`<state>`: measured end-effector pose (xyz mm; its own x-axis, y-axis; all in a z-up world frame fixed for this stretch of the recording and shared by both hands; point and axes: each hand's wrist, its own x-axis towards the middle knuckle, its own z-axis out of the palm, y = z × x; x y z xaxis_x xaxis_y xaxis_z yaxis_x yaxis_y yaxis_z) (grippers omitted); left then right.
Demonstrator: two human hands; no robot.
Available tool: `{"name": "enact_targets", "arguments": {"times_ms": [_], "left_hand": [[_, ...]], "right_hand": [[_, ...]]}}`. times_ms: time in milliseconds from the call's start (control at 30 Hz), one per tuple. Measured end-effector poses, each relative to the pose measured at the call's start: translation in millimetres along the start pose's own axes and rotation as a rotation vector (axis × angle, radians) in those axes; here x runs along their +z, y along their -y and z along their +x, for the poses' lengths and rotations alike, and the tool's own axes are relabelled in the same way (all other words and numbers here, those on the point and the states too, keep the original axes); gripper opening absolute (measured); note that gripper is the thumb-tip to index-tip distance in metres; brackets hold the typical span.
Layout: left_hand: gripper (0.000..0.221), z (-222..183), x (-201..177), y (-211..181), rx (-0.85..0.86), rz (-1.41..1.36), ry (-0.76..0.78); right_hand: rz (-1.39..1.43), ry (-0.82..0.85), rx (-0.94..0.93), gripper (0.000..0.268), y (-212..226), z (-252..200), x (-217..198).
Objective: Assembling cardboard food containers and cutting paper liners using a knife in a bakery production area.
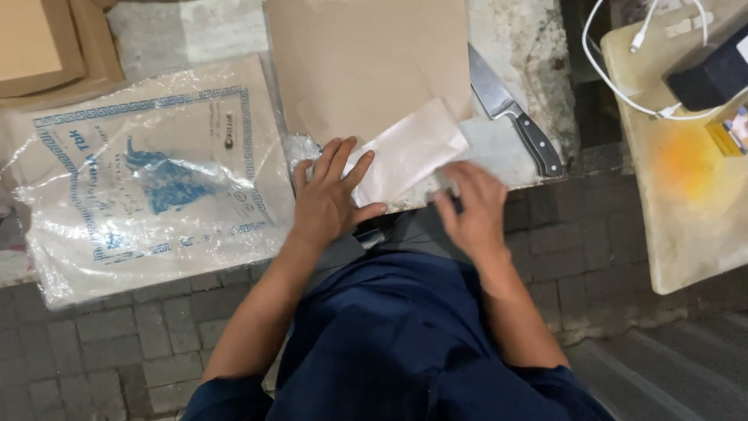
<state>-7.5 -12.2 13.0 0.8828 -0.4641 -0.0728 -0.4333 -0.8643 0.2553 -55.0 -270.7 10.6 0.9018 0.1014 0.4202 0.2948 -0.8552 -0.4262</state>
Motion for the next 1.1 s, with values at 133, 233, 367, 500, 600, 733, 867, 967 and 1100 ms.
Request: {"name": "enact_targets", "arguments": {"times_ms": [133, 233, 367, 500, 600, 733, 867, 967, 1100], "left_hand": [[0.085, -9, 5, -26, -0.114, 0.132, -0.133], [0.089, -9, 8, -36, -0.170, 0.118, -0.119], [0.091, -6, 22, -51, -0.168, 0.120, -0.292], [0.082, 2, 24, -67, -0.113, 0.044, -0.358], [0.071, -2, 23, -65, -0.042, -0.057, -0.330], [0.065, 6, 8, -35, 0.115, -0.092, -0.204], [0.070, 16, 10, -14, 0.179, -0.202, -0.073], [0.060, 18, 17, -12, 0.155, -0.219, -0.044], [0.050, 16, 23, -17, 0.227, -0.114, -0.161]], "right_hand": [[-0.126, 0.182, -0.091, 0.048, 0, -9, 15], [-0.105, 0.202, 0.016, 0.047, -3, 1, 8], [-0.017, 0.188, 0.049, 0.049, -2, 6, 3], [-0.033, 0.133, -0.026, 0.049, 1, 1, 3], [-0.133, 0.001, 0.054, 0.050, -23, -4, -10], [-0.295, -0.003, 0.218, 0.065, -61, 3, -27], [-0.389, 0.087, 0.334, 0.063, -66, 33, -38], [-0.358, 0.257, 0.460, 0.055, -94, 43, -33], [-0.304, 0.257, 0.472, 0.035, -80, 28, -49]]}}
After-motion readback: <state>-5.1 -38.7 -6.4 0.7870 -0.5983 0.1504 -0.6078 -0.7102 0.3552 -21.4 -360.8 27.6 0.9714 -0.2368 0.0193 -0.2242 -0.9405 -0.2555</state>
